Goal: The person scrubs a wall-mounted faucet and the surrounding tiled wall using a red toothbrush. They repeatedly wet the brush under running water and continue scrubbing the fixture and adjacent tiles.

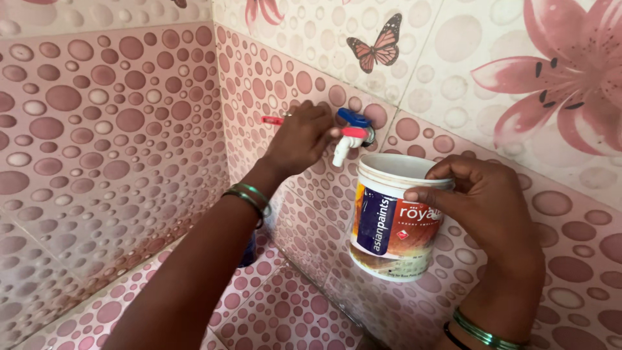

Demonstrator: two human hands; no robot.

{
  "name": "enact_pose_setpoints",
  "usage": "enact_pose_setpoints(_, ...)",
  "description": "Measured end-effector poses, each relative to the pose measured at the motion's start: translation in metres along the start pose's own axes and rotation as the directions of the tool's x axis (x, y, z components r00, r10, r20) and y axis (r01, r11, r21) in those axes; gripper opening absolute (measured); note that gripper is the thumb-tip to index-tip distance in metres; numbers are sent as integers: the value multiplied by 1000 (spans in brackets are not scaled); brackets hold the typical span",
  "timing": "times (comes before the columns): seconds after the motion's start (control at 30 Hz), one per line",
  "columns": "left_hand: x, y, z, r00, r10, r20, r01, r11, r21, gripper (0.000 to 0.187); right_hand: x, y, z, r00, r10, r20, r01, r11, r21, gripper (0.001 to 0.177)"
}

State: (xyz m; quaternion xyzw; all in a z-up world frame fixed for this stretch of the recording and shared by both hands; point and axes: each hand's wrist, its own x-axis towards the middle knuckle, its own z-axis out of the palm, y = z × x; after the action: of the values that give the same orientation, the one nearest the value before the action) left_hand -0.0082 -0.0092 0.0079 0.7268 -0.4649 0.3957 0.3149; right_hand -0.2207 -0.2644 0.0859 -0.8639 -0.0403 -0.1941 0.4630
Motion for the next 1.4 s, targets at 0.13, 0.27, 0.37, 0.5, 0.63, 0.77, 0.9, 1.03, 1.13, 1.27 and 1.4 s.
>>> enact_pose_setpoints(0.13, 0, -9, 12, 999, -40, -5, 40, 996, 75, 18, 2, -1, -1, 998, -55, 31, 53, 997, 53, 22)
enact_pose_setpoints(0.27, -26, -25, -6, 976, -193, 97, 153, 934, 324, 22, -1, -1, 0, 998, -51, 33, 51, 998, 21, 22)
enact_pose_setpoints(0.37, -32, -21, -19, 953, -301, 17, 289, 929, 229, 30, 1, -4, 1, 1000, 16, 5, -16, 999, -34, 22)
enact_pose_setpoints(0.5, -7, -3, -10, 994, -110, 16, 109, 992, 65, 19, 0, -7, 2, 1000, -26, 16, 26, 999, -41, 23)
enact_pose_setpoints(0.63, 6, 9, 6, 999, 35, -9, -34, 995, 96, 15, -3, -3, 0, 1000, 26, 0, -26, 996, -84, 24)
enact_pose_setpoints(0.77, -5, -7, 2, 980, -193, 45, 185, 972, 142, 17, 1, 2, -3, 998, -58, 35, 58, 998, 0, 25)
enact_pose_setpoints(0.9, -35, -18, -22, 906, -420, 58, 387, 875, 291, 32, 0, 0, 1, 1000, -16, 27, 18, 998, -64, 24)
enact_pose_setpoints(1.03, -31, -4, -32, 817, -554, 163, 551, 832, 67, 28, -1, -14, 4, 998, -63, -27, 56, 977, -206, 26)
enact_pose_setpoints(1.13, -18, 11, -41, 933, -354, 60, 358, 930, -84, 28, -8, -27, 8, 998, -51, -35, 37, 942, -333, 31)
enact_pose_setpoints(1.27, 2, 21, -52, 888, -420, 186, 443, 891, -102, 34, -7, -58, 2, 968, -163, 191, 232, 874, -426, 30)
enact_pose_setpoints(1.4, 11, 18, -58, 853, -428, 298, 470, 878, -86, 41, 26, -108, 3, 892, 7, 453, 340, 650, -680, 34)
